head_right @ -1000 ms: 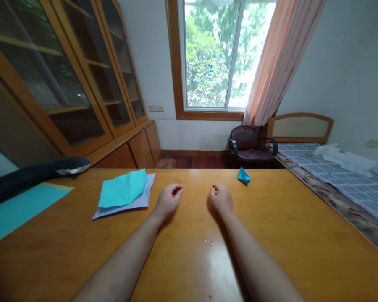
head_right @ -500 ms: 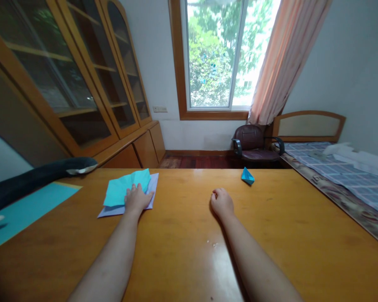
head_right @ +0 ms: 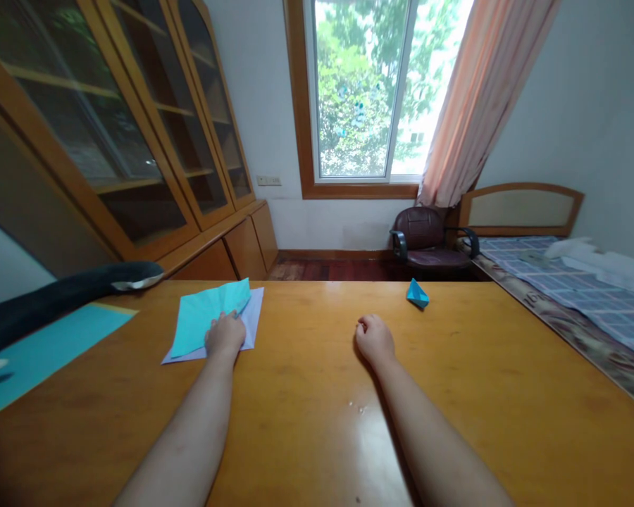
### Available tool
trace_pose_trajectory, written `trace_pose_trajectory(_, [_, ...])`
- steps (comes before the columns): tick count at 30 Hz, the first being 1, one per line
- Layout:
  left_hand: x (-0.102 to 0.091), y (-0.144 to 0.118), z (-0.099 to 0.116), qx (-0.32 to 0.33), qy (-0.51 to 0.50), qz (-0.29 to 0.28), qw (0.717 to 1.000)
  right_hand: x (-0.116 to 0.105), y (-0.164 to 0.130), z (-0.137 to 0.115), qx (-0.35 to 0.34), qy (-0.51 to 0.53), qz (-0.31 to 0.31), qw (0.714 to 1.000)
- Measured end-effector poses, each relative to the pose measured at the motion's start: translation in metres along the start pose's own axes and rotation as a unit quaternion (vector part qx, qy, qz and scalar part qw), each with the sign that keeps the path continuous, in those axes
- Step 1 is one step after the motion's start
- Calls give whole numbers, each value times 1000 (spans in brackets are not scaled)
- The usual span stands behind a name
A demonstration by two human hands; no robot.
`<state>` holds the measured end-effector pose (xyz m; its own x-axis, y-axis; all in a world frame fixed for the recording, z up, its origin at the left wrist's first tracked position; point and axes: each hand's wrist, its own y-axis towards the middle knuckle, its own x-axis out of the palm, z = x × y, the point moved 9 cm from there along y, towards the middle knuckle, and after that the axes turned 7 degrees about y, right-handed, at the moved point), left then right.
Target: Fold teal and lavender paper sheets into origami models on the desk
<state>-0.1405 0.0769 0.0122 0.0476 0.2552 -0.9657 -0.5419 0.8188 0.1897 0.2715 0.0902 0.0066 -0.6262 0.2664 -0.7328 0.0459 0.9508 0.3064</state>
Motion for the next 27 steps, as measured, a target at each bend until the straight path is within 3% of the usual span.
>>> trace_pose_trajectory(5, [-54,-17,26,50,-36,151,987,-2,0,-2,-4,13,4,1000])
trace_pose_trajectory(8, [-77,-34,56,127,-64,172,975,-2,0,-3,-3,31,10,999])
trace_pose_trajectory(10, [-82,-47,81,201,-73,146,966,-3,-1,-4,-9,49,19,999])
trace_pose_trajectory(13, [-75,-73,119,319,-82,91,940,-13,-2,-5,-37,91,59,993])
trace_pose_trajectory(16, [-63,-105,151,419,-105,65,900,-42,-7,-5,-65,112,147,981])
trace_pose_trajectory(19, [-42,-134,176,500,-106,13,859,-77,-14,-6,-61,73,236,967])
trace_pose_trajectory(21, [-25,-149,186,538,-98,-36,837,-93,-17,-8,-37,22,261,964])
trace_pose_trajectory(24, [-4,-160,189,566,-83,-94,815,-98,-19,-23,-71,-6,240,968])
trace_pose_trajectory(27, [6,-162,186,572,-88,-134,805,-75,-15,-44,-160,5,127,979])
